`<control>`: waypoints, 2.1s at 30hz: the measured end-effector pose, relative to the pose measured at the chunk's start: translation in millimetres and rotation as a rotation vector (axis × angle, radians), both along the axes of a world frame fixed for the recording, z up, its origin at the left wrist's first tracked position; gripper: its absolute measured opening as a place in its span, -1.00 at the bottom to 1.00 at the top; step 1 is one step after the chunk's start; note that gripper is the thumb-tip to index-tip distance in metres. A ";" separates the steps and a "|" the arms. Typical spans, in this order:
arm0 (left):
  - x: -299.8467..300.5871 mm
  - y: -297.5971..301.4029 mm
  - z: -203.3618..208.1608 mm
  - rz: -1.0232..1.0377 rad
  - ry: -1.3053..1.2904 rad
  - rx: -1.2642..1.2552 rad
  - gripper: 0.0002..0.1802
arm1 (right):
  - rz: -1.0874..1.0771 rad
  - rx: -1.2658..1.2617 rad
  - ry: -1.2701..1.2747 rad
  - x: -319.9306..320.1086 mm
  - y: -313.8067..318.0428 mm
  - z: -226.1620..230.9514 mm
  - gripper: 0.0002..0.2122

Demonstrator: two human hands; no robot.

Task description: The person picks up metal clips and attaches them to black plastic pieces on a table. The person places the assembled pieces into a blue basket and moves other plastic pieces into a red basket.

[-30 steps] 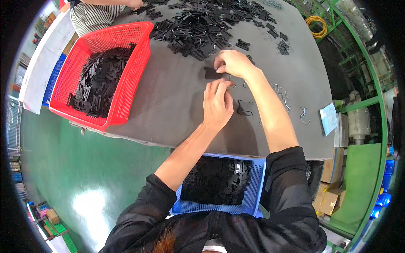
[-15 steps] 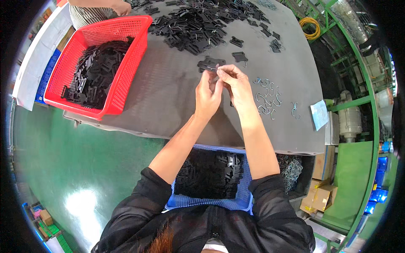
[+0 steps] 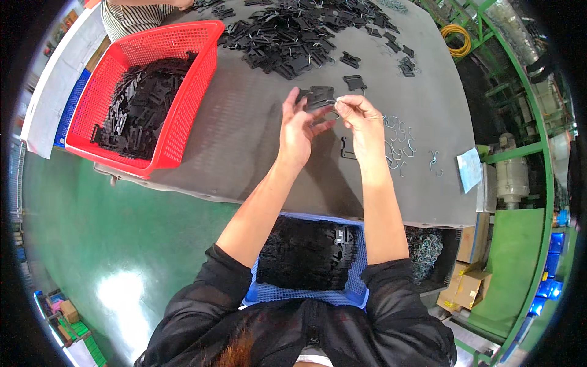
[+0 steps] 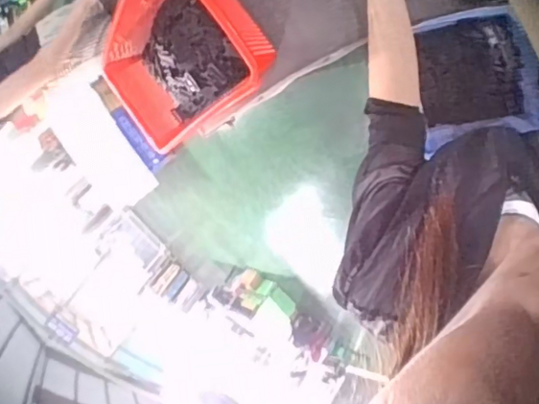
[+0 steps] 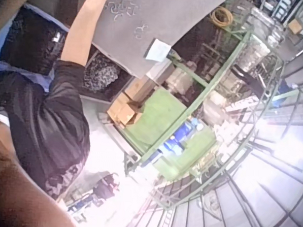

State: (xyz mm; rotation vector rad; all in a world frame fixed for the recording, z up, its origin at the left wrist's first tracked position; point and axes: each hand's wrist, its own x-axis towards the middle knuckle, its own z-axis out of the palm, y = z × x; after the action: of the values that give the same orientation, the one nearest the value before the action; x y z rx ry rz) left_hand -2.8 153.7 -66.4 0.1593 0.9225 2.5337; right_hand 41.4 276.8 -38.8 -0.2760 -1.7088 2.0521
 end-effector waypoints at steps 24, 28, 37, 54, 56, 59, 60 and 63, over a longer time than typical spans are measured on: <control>-28.9 -12.6 -14.3 0.648 0.951 -1.001 -0.72 | -0.434 1.354 -0.321 11.2 -16.9 -36.5 -0.57; -29.5 -10.3 4.3 0.546 0.931 -0.937 -0.75 | -0.397 1.560 -0.303 12.3 7.6 -37.3 -0.79; -42.9 -39.4 -20.5 0.739 0.701 -0.885 -0.78 | -0.042 1.080 0.001 -4.7 -32.7 -13.7 -0.76; -39.3 -44.7 -26.6 0.666 0.670 -1.027 -0.77 | -0.063 1.594 -0.570 27.1 12.9 -28.8 -0.47; -43.8 -50.9 -20.4 0.678 0.771 -1.060 -0.76 | -0.029 1.578 -0.802 25.9 18.1 0.0 -0.52; -47.2 -15.2 -2.6 0.662 1.112 -0.976 -0.73 | -0.096 1.583 -0.747 22.1 40.1 -0.9 -0.56; -49.1 7.4 1.0 0.593 1.185 -0.950 -0.72 | -0.136 1.604 -0.596 18.2 51.4 -20.1 -0.55; -67.2 73.7 2.9 0.420 1.385 -0.913 -0.70 | -0.195 1.637 -0.577 8.1 77.0 -40.2 -0.54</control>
State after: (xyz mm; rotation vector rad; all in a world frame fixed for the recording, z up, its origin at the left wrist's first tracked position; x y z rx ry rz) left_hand -70.0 227.4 -63.5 1.6268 2.6603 1.7141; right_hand 49.5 353.9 -79.0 -0.4169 -2.8622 -0.0351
